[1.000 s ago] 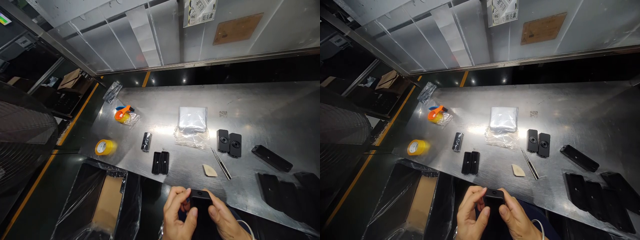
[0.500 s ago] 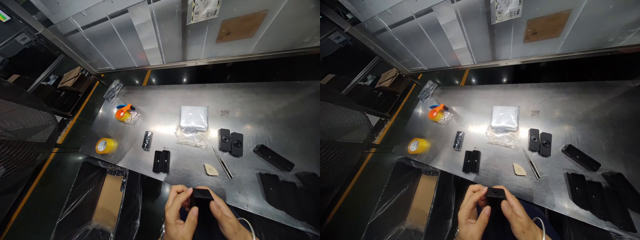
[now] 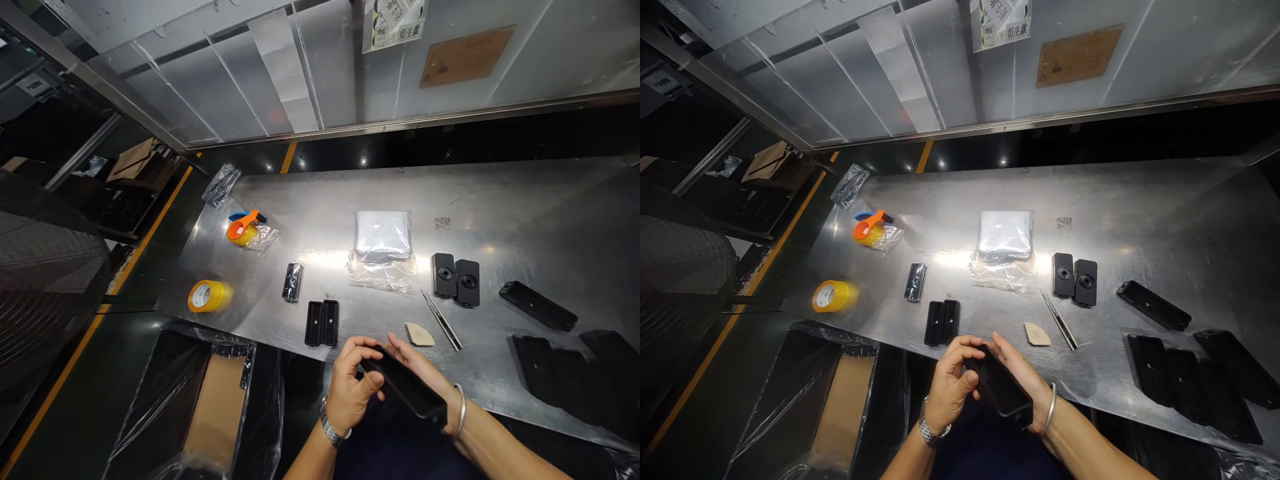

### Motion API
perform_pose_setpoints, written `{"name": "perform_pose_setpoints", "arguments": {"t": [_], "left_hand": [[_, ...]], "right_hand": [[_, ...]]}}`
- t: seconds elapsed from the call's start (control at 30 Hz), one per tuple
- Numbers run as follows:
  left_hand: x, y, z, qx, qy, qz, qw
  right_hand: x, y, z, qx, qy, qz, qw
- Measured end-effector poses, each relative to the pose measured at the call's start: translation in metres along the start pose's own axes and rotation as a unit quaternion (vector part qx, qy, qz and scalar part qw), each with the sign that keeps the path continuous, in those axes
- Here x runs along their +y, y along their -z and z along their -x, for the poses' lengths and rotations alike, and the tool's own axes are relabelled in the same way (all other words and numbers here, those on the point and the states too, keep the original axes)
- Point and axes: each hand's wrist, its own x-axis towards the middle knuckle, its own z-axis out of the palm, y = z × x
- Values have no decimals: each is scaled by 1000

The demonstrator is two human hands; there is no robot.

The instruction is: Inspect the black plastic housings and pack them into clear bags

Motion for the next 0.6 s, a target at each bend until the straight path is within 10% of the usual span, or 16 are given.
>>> {"name": "perform_pose_setpoints", "arguments": {"t": [0.17,0.3,0.6], "left_hand": [[3,12,4,102,-119,-196,968],[6,12,9,203,-225,-290,908],[2,-6,18,273,-354,-306,841]], "right_hand": [[-6,-4,13,45,18,-66,997],[1,-10,21,-9,191,-40,981],[8,-10,16,29,324,159,932]]}}
